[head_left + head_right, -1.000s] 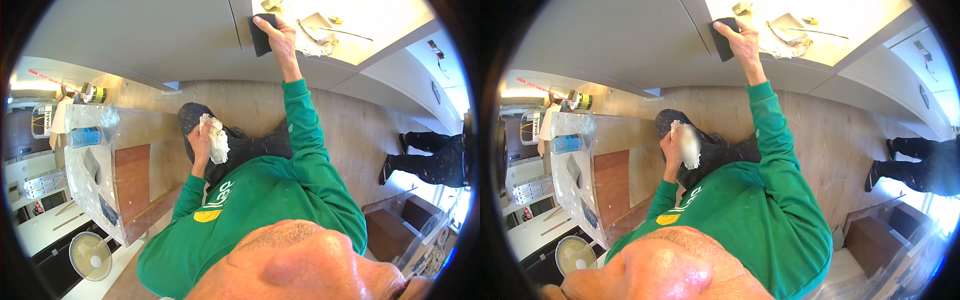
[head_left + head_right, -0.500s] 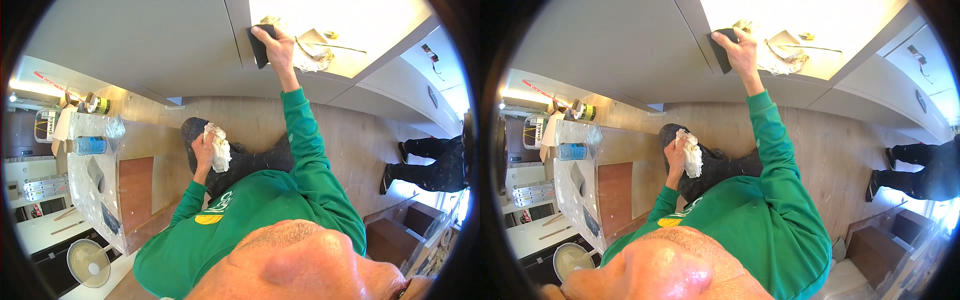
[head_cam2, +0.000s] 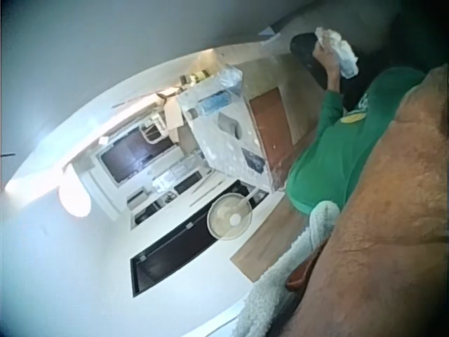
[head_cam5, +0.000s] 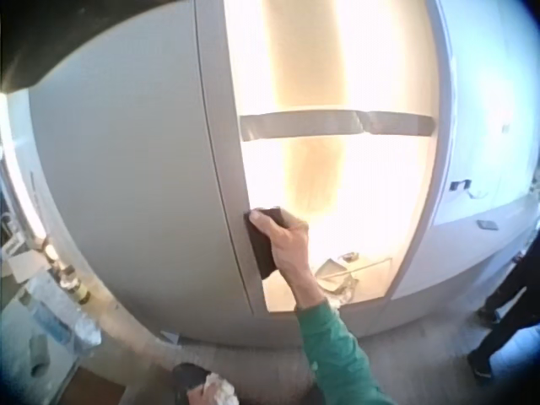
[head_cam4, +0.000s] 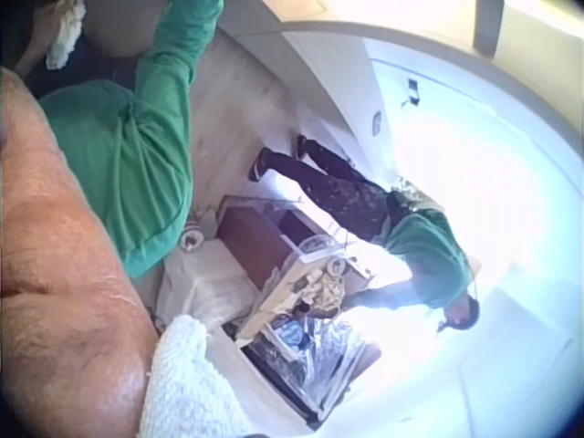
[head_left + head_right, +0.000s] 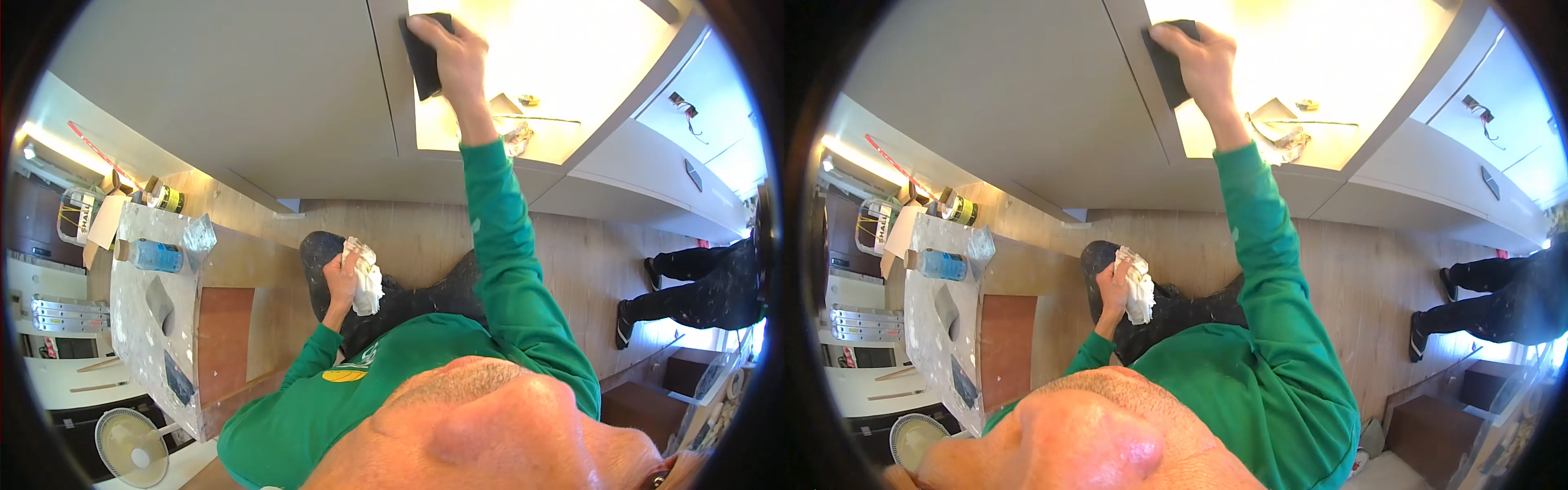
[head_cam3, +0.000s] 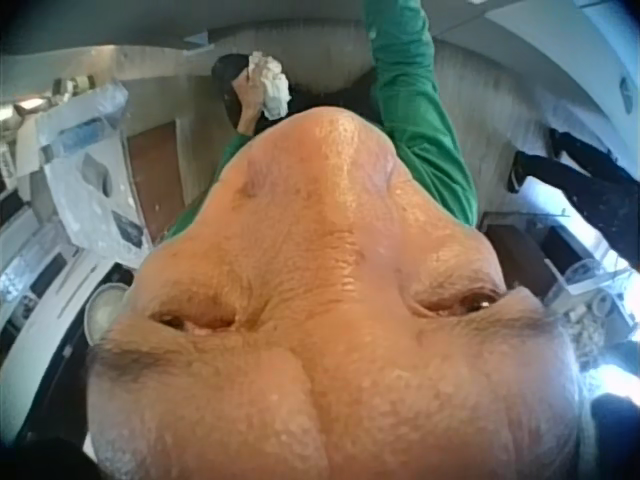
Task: The person sands the surfaces of a cabinet by hand with sandpaper, then pours liquid from a bottle onto a cloth and wipes the cabinet.
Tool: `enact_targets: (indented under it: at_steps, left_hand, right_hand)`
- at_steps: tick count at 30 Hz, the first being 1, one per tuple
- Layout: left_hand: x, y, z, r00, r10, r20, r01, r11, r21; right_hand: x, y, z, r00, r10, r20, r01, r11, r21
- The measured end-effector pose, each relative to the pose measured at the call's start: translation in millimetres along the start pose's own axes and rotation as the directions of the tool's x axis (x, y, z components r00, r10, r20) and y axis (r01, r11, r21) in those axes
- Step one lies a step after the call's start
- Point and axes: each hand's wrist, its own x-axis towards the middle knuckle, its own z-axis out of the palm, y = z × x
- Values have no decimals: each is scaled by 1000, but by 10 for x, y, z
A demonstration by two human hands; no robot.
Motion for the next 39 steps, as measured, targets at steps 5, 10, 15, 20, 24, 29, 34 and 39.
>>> enact_targets:
  at_steps: [5,10,15,20,24,29,34,39]
  left_hand:
    - [65,66,27,997,67,39,-66,997,-32]
    - [221,317,186,984,161,81,-164,986,41]
    - [579,1118,552,944,288,161,-285,958,-40]
    - [859,1802,990,892,387,233,-437,871,226]
    - [939,1988,1457,836,513,193,-537,838,96]
    - [1376,1590,1623,627,725,285,-775,544,322]
    - [1260,2466,1685,790,570,225,-610,767,200]
    - [1298,2306,1616,785,566,252,-618,743,257]
  right_hand:
    - [537,-771,277,982,-78,172,77,997,10]
    - [-189,394,-271,992,117,41,-115,991,-63]
    - [-1362,1243,-1056,883,462,86,-445,881,-158]
    - [-2138,1271,-1421,791,612,-7,-610,788,84]
    - [-2452,1360,-1624,738,652,-175,-645,758,101]
    - [-2743,1347,-1768,689,700,-188,-701,710,74]
    - [-2991,1471,-1895,607,779,-156,-791,611,-22]
    - [-2971,1433,-1719,566,824,24,-821,567,-64]
